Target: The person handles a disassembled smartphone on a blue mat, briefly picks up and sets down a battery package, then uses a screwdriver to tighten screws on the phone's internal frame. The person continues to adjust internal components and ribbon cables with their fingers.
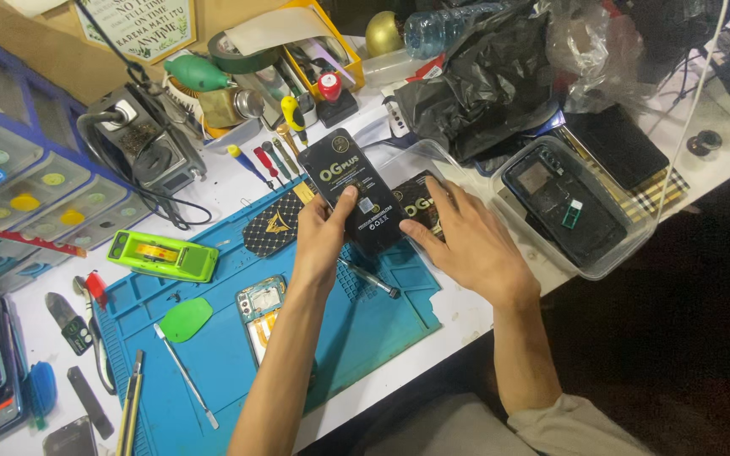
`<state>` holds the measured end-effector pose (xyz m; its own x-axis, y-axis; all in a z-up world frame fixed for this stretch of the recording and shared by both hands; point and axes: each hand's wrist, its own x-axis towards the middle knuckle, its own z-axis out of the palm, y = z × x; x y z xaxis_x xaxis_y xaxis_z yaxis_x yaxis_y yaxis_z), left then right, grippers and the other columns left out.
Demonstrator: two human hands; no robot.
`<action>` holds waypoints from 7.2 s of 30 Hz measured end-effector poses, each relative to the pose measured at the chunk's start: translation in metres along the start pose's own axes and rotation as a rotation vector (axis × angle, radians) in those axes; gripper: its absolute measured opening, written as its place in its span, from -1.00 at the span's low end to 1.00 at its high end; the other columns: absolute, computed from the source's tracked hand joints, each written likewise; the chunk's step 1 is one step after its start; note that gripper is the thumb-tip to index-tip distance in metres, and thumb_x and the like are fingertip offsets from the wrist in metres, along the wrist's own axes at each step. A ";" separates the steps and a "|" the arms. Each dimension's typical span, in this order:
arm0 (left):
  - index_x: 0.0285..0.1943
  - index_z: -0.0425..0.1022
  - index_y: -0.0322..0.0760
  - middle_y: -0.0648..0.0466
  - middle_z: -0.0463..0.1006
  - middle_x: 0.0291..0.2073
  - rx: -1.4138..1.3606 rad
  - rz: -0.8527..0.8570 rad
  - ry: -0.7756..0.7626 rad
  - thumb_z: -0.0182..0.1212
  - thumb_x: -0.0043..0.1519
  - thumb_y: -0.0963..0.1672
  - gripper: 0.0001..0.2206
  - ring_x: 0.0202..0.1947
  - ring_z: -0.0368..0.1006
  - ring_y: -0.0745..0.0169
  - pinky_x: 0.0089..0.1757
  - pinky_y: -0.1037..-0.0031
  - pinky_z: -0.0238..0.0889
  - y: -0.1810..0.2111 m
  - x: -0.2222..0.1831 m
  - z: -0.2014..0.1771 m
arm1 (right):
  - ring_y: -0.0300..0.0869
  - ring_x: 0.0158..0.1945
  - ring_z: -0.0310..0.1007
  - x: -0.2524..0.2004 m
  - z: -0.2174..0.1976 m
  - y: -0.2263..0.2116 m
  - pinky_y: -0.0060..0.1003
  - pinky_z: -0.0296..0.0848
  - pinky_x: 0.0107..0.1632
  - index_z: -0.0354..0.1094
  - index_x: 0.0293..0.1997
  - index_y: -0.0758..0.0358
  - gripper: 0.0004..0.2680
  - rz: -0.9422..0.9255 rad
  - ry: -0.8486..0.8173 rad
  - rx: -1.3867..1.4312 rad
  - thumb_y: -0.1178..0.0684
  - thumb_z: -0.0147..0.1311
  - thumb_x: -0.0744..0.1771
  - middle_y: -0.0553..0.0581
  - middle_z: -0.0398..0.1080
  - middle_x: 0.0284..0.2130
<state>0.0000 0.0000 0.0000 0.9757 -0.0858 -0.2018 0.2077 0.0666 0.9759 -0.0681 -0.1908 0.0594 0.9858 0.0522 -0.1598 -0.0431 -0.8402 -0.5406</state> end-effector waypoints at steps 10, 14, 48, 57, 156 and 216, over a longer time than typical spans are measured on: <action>0.02 0.60 -0.50 -0.19 0.67 -0.28 0.248 0.091 0.024 0.26 0.37 -0.09 -0.72 -0.16 0.60 0.12 -0.18 0.27 0.54 0.018 -0.022 -0.020 | 0.33 0.29 0.32 0.023 0.031 0.021 0.27 0.49 0.10 0.03 0.55 0.28 -0.41 0.107 0.028 -0.071 -0.30 -0.02 0.39 0.40 0.14 0.39; 0.16 0.52 -0.51 -0.17 0.67 -0.39 0.195 0.109 -0.054 0.23 0.35 -0.15 -0.71 -0.30 0.59 0.16 -0.28 0.34 0.55 0.034 -0.034 -0.010 | 0.34 0.22 0.38 0.027 0.032 0.020 0.32 0.56 -0.01 0.03 0.56 0.27 -0.36 0.123 0.111 -0.055 -0.20 0.17 0.32 0.37 0.16 0.30; -0.12 0.57 -0.42 -0.30 0.58 -0.52 0.659 0.327 -0.270 0.02 0.44 0.01 -0.62 -0.47 0.64 -0.09 -0.48 0.29 0.40 0.005 0.039 0.041 | -0.01 0.05 0.48 -0.025 0.029 0.040 0.01 0.47 0.17 0.11 0.49 0.32 -0.21 -0.325 -0.040 0.881 -0.14 0.38 0.11 0.30 0.43 -0.02; 0.08 0.64 -0.43 -0.15 0.48 -0.32 0.970 0.447 -0.278 0.20 0.38 -0.10 -0.73 -0.35 0.60 -0.09 -0.34 0.11 0.50 0.016 0.048 0.039 | 0.07 0.05 0.47 -0.011 0.029 0.046 0.08 0.46 0.15 0.07 0.45 0.44 -0.24 -0.362 -0.080 0.854 -0.18 0.34 0.17 0.43 0.40 -0.03; -0.08 0.48 -0.37 0.01 0.33 -0.77 0.448 0.010 0.159 -0.04 0.48 -0.04 -0.70 -0.71 0.15 0.27 -0.57 0.40 0.02 -0.050 -0.115 -0.171 | -0.12 -0.60 0.55 0.009 0.170 -0.060 -0.25 0.65 -0.43 0.45 -0.15 0.40 -0.83 -0.183 -0.351 0.775 0.04 0.16 0.39 0.26 0.51 -0.57; -0.27 0.50 -0.34 -0.21 0.58 -0.70 0.736 -0.169 0.599 0.21 0.38 0.00 -0.68 -0.65 0.54 -0.19 -0.45 0.22 0.25 -0.032 -0.164 -0.143 | -0.17 -0.62 0.65 -0.012 0.154 -0.086 -0.32 0.59 -0.36 0.60 -0.26 0.25 -0.91 -0.187 -0.354 0.354 0.10 0.19 0.33 0.18 0.61 -0.62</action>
<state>-0.1570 0.1539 -0.0101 0.8533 0.4983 -0.1538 0.4514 -0.5580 0.6963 -0.1008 -0.0361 -0.0190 0.8694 0.4141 -0.2695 0.0160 -0.5689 -0.8223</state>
